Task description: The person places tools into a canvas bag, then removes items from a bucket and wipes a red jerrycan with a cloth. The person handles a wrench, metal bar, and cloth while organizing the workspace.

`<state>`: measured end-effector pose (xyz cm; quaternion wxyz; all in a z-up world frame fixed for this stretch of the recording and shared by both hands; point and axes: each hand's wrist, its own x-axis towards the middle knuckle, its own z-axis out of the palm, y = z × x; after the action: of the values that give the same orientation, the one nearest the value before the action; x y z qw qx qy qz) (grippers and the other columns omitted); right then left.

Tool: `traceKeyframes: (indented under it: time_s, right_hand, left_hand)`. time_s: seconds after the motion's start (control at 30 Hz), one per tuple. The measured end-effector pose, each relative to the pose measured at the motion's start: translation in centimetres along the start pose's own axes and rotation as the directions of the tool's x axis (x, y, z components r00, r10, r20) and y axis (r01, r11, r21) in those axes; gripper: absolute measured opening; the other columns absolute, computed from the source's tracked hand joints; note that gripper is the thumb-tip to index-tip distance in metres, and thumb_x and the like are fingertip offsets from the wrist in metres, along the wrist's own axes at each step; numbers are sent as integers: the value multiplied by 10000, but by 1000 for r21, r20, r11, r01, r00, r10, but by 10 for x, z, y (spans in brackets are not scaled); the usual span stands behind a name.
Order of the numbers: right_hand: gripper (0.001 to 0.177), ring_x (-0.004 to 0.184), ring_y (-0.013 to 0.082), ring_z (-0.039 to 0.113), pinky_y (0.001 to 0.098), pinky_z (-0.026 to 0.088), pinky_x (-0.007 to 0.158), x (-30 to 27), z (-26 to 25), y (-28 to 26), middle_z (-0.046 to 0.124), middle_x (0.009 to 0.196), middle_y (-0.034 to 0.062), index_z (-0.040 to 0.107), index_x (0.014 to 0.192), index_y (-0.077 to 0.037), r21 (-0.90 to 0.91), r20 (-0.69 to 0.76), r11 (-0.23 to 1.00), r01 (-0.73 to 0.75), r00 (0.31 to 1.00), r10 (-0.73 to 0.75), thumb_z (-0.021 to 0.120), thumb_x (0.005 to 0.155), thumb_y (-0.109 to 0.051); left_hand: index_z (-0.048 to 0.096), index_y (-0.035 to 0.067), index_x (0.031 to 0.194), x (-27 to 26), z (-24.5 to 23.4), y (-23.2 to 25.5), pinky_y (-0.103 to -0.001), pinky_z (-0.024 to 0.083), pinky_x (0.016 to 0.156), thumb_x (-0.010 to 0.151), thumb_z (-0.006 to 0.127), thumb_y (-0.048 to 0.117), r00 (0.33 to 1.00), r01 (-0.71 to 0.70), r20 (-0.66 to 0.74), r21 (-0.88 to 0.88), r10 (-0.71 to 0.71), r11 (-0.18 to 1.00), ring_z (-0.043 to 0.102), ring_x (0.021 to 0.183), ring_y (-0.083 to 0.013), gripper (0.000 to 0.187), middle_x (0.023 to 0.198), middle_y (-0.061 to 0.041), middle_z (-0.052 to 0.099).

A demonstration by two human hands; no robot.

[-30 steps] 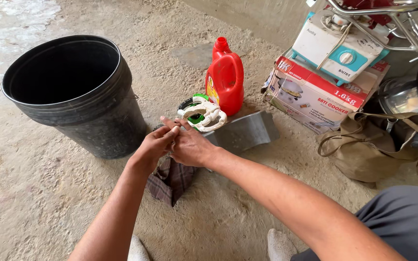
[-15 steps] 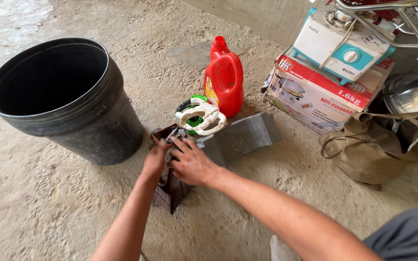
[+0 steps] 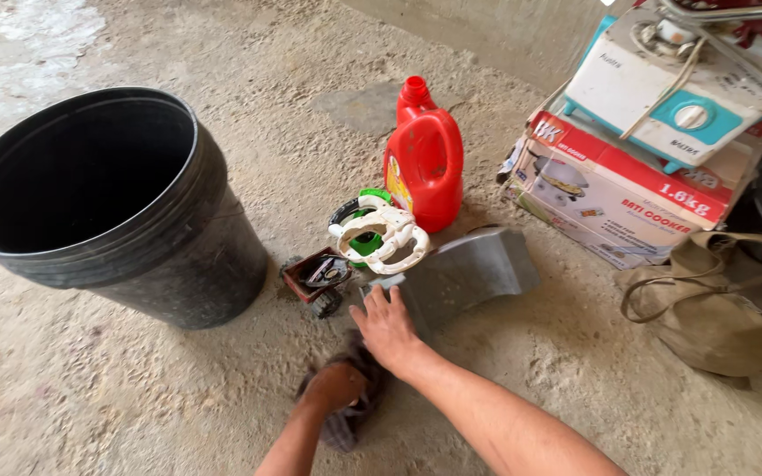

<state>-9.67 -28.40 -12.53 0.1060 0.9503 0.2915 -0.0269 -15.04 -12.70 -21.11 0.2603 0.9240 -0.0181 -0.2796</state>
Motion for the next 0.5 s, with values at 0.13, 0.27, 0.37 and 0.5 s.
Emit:
traceKeyframes:
  time_s: [0.13, 0.27, 0.37, 0.5]
  right_hand:
    - [335, 1208, 309, 555, 512, 347, 1082, 15, -12, -25, 706, 1265, 116, 748, 1245, -70, -234, 276, 972, -31, 956, 97, 612, 963, -190]
    - [294, 1302, 391, 502, 590, 269, 1165, -7, -12, -12, 674, 1269, 141, 771, 1182, -87, -238, 296, 971, 8, 953, 65, 596, 967, -185]
    - [327, 1344, 443, 447, 621, 214, 1169, -27, 0, 0, 608, 1290, 201, 735, 1194, -66, -203, 145, 979, 3, 989, 27, 619, 934, -226]
    - [325, 1377, 450, 437, 620, 229, 1177, -39, 15, 15, 599, 1263, 197, 696, 1206, -97, -117, -74, 993, 19, 997, -28, 645, 909, -218]
  left_hand:
    - [795, 237, 1112, 12, -7, -8, -452, 550, 975, 908, 594, 409, 953, 166, -238, -115, -189, 979, 713, 1098, -350, 334, 1105, -166, 761]
    - [610, 231, 1378, 13, -6, -28, -560, 492, 928, 762, 784, 432, 814, 72, -573, -62, -95, 995, 572, 1217, -462, 672, 1377, -213, 603]
    - [345, 191, 1550, 5, 9, -39, -668, 501, 888, 555, 870, 830, 878, 170, -479, 308, -2, 936, 532, 1240, -543, 1293, 1434, -252, 550]
    - [506, 197, 1454, -1, 24, -29, -491, 488, 1059, 814, 718, 479, 945, 304, -151, 84, -289, 949, 684, 1171, -281, 730, 1240, -88, 716]
